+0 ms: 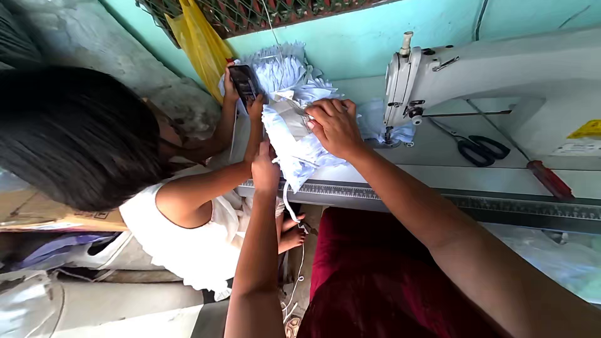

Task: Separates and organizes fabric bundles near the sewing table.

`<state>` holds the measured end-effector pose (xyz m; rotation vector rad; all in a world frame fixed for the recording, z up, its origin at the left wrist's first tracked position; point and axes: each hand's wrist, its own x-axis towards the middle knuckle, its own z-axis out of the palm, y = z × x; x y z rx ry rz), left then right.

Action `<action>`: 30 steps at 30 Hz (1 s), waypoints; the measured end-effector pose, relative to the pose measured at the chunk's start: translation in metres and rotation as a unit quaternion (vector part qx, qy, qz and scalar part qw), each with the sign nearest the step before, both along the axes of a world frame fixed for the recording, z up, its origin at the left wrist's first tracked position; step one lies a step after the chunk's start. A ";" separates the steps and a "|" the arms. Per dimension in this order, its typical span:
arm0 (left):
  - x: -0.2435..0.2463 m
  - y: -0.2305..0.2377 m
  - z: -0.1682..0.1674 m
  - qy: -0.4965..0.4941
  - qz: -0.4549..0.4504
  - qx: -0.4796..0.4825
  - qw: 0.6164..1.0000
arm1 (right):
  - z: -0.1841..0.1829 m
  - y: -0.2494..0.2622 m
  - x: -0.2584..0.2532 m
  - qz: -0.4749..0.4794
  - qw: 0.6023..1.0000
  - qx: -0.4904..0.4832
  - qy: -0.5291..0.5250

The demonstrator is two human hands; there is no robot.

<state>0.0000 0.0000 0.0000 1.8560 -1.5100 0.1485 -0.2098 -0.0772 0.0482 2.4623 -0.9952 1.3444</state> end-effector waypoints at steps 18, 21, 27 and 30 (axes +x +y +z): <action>-0.039 0.102 -0.045 -0.041 -0.178 -0.147 0.972 | 0.041 0.002 -0.008 0.128 0.949 0.209 -0.196; -0.048 0.097 -0.012 -0.052 -0.189 -0.207 0.959 | 0.058 0.009 -0.028 0.198 0.900 0.222 -0.318; -0.028 0.062 0.066 -0.064 -0.164 -0.221 0.959 | 0.050 0.093 -0.125 0.302 0.885 0.193 -0.298; -0.012 0.035 0.084 -0.025 -0.198 -0.143 0.969 | -0.004 0.147 -0.184 0.336 0.861 0.289 -0.248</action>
